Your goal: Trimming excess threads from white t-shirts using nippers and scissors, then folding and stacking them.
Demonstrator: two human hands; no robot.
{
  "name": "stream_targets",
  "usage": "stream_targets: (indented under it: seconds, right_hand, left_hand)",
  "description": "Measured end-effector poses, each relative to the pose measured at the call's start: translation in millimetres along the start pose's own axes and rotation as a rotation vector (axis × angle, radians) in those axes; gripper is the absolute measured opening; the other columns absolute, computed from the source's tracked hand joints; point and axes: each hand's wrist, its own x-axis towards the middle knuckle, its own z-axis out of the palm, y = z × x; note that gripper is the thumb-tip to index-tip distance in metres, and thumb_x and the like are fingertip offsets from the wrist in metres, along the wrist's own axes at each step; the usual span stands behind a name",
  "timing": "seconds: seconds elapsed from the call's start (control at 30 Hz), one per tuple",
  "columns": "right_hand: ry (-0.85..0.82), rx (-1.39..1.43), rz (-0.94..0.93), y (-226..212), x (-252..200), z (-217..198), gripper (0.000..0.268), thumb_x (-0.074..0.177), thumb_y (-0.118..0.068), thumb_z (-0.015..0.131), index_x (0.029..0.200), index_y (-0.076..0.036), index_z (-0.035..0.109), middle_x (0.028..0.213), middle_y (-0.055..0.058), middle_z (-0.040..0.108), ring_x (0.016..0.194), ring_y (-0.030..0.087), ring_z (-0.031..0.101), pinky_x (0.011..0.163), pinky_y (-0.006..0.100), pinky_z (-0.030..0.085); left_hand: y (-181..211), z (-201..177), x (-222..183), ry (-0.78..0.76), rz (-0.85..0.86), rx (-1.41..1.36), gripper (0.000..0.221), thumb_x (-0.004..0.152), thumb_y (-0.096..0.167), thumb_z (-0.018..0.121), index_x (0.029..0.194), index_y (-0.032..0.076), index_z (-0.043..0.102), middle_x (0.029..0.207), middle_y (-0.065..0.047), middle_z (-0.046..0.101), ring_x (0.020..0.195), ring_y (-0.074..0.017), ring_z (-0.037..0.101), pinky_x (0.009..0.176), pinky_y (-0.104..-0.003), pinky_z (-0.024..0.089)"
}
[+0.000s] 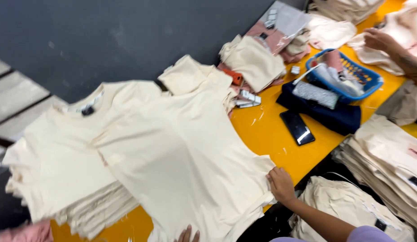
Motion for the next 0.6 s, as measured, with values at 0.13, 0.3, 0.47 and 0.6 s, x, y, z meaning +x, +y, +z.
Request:
stream_targets:
  seconds: [0.13, 0.3, 0.47, 0.6]
  right_hand:
    - [0.111, -0.048, -0.064, 15.9, -10.2, 19.0, 0.026, 0.103, -0.024, 0.049, 0.082, -0.009, 0.047, 0.083, 0.012, 0.051, 0.08, 0.037, 0.049, 0.072, 0.051, 0.036]
    - [0.185, -0.089, -0.127, 34.0, -10.0, 30.3, 0.03, 0.111, -0.021, 0.047, 0.087, -0.004, 0.047, 0.084, 0.018, 0.051, 0.083, 0.042, 0.05, 0.073, 0.054, 0.037]
    - [0.29, -0.019, -0.201, 59.2, -33.2, 45.2, 0.039, 0.121, -0.027, 0.052, 0.089, -0.006, 0.05, 0.082, 0.016, 0.045, 0.081, 0.041, 0.051, 0.073, 0.05, 0.043]
    - [0.371, 0.119, -0.224, 21.3, -23.7, 20.6, 0.055, 0.124, -0.042, 0.032, 0.087, -0.006, 0.052, 0.088, 0.008, 0.051, 0.083, 0.026, 0.047, 0.068, 0.042, 0.037]
  left_hand:
    - [6.9, -84.5, 44.7, -0.497, -0.079, -0.273, 0.065, 0.086, 0.057, 0.055, 0.144, 0.028, 0.054, 0.161, -0.007, 0.042, 0.14, -0.0281, 0.046, 0.107, -0.055, 0.036]
    - [7.4, -102.5, 60.1, -0.614, -0.109, -0.339, 0.06, 0.091, 0.049, 0.055, 0.144, 0.02, 0.054, 0.16, -0.012, 0.042, 0.142, -0.0321, 0.044, 0.108, -0.057, 0.035]
    - [15.1, -108.5, 42.1, -0.668, -0.129, -0.364, 0.054, 0.096, 0.045, 0.052, 0.145, 0.021, 0.056, 0.154, -0.012, 0.049, 0.14, -0.0357, 0.047, 0.109, -0.061, 0.033]
    - [15.0, -120.0, 60.4, -0.556, -0.151, -0.402, 0.049, 0.102, 0.04, 0.047, 0.139, 0.012, 0.062, 0.151, -0.013, 0.055, 0.138, -0.032, 0.049, 0.107, -0.055, 0.038]
